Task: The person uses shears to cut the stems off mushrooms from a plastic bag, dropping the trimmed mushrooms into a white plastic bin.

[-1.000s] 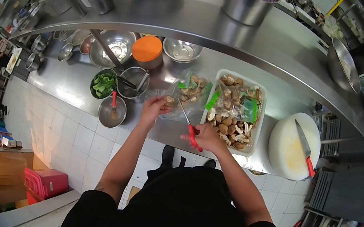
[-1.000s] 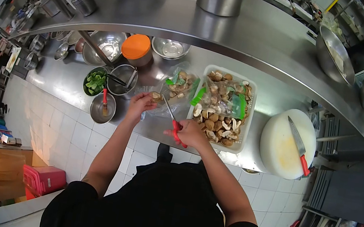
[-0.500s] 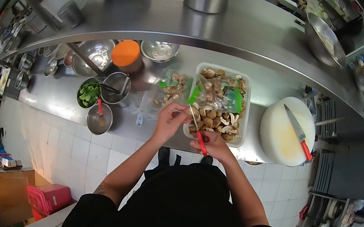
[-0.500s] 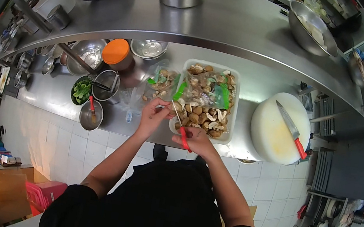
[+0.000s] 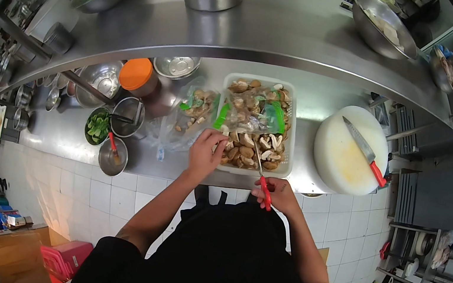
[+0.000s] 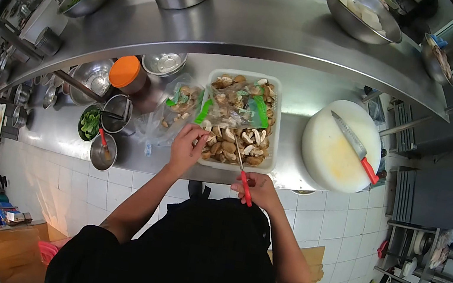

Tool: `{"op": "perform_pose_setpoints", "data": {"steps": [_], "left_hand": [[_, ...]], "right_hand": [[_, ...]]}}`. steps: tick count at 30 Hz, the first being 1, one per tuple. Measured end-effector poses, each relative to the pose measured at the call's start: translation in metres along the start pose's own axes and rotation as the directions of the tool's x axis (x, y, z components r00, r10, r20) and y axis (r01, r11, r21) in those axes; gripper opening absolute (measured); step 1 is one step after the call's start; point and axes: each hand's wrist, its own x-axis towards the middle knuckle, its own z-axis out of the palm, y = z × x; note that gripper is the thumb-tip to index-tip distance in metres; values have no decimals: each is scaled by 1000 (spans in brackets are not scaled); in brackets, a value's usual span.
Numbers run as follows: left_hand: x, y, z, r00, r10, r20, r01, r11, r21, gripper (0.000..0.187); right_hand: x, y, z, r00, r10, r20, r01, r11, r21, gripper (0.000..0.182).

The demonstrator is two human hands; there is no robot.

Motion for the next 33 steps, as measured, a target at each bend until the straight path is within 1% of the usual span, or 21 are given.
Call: {"op": "perform_pose_setpoints", "data": {"steps": [2, 5, 8, 10, 11, 12, 13, 15, 16, 17, 18, 21, 24, 25, 27, 29, 30, 32, 33], "left_hand": [[0, 0, -3, 993, 121, 2, -121, 984, 129, 11], [8, 11, -8, 968, 241, -72, -228, 962, 149, 8], [38, 43, -11, 999, -21, 40, 25, 996, -81, 8], [79, 60, -4, 986, 43, 160, -25, 993, -115, 11], [99, 58, 9, 965, 219, 146, -224, 974, 16, 13], [117, 55, 23, 908, 388, 155, -410, 900, 148, 16], [134, 54, 31, 873, 417, 252, -473, 849, 233, 20], [163, 53, 45, 783, 435, 445, -603, 706, 371, 28], [174, 54, 52, 782, 274, 560, -572, 671, 472, 30], [183, 55, 59, 762, 94, 641, -551, 614, 565, 32], [190, 55, 64, 723, -96, 684, -541, 538, 647, 33], [202, 65, 65, 645, -325, 692, -466, 549, 693, 39], [208, 25, 75, 678, -289, 676, -390, 638, 663, 42], [205, 26, 63, 694, -155, 703, -411, 717, 563, 41], [195, 33, 32, 712, 120, 692, -462, 822, 334, 38], [190, -8, 39, 774, 260, 577, -384, 918, 101, 39], [187, -21, 42, 805, 313, 503, -349, 937, -25, 39], [173, -18, 39, 853, 289, 434, -220, 954, -203, 39], [165, -16, 38, 877, 267, 400, -154, 944, -292, 39]], "right_hand": [[-3, 5, -6, 1000, -7, 11, 7, 1000, 9, 51], [-7, 15, -17, 997, -74, 25, 75, 995, -59, 53], [-8, 29, -23, 987, -164, -6, 163, 983, -80, 61], [-12, 27, -24, 989, -148, -6, 147, 986, -83, 63], [-14, 25, -24, 990, -140, -6, 139, 987, -85, 63], [-16, 23, -23, 989, -146, -9, 146, 988, -57, 64], [-18, 20, -21, 988, -153, -11, 152, 988, -29, 64], [-23, 14, -19, 988, -155, -17, 155, 988, 0, 64], [-25, 11, -18, 988, -150, -22, 151, 989, 3, 64], [-27, 10, -18, 989, -145, -27, 146, 989, 7, 64], [-28, 10, -18, 989, -145, -29, 146, 989, 21, 64], [-32, 14, -17, 988, -146, -42, 148, 988, 50, 62], [-34, 17, -15, 987, -151, -56, 153, 988, 33, 62], [-34, 19, -15, 987, -152, -58, 153, 988, 23, 62], [-34, 21, -16, 985, -161, -65, 163, 987, 13, 63], [-33, 21, -15, 981, -177, -76, 179, 984, 17, 63], [-32, 18, -15, 978, -185, -94, 185, 983, -5, 62], [-29, 10, -14, 972, -198, -124, 193, 980, -51, 61], [-25, 8, -14, 961, -230, -153, 211, 968, -132, 59]]}}
